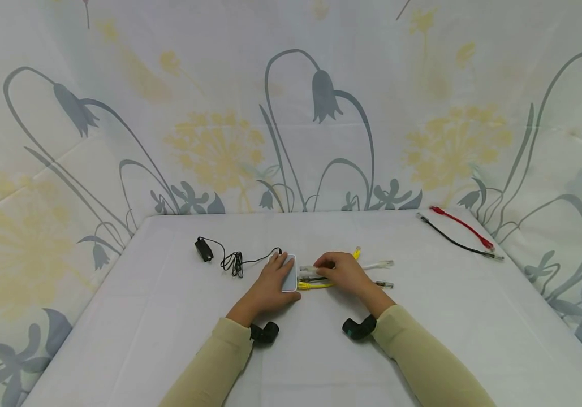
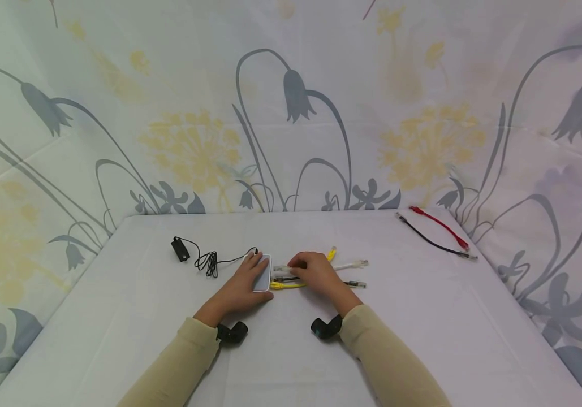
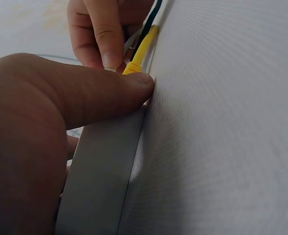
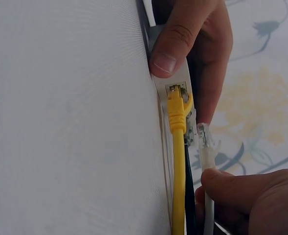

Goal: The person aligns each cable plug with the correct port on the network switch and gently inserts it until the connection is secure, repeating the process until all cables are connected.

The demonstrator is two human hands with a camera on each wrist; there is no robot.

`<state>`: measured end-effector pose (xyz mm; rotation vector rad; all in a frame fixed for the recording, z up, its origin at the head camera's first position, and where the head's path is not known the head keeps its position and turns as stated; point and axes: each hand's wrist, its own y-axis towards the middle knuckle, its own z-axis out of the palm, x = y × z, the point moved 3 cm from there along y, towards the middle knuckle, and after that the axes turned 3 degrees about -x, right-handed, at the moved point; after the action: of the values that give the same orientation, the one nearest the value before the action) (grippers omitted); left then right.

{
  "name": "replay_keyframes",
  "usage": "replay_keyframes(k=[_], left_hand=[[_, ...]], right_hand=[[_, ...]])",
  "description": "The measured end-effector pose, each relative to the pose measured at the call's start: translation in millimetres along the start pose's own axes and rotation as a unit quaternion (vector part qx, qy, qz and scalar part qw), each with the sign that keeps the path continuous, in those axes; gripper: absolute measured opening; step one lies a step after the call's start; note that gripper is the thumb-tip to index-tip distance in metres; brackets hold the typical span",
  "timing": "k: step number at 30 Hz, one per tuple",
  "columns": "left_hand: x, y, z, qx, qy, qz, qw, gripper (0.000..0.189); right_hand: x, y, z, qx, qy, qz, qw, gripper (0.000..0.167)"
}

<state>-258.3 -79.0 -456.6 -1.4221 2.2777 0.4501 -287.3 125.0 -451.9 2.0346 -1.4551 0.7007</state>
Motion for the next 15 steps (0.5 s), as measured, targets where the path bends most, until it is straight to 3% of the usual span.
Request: replay_keyframes(k=[15], left_hand=[[1.1, 0.7, 1.3, 0.001, 0.009, 0.002, 1.0, 0.082]], right_hand=[[2.4, -2.1, 5.1, -0.023, -0.026, -0.043, 0.9985, 0.01]])
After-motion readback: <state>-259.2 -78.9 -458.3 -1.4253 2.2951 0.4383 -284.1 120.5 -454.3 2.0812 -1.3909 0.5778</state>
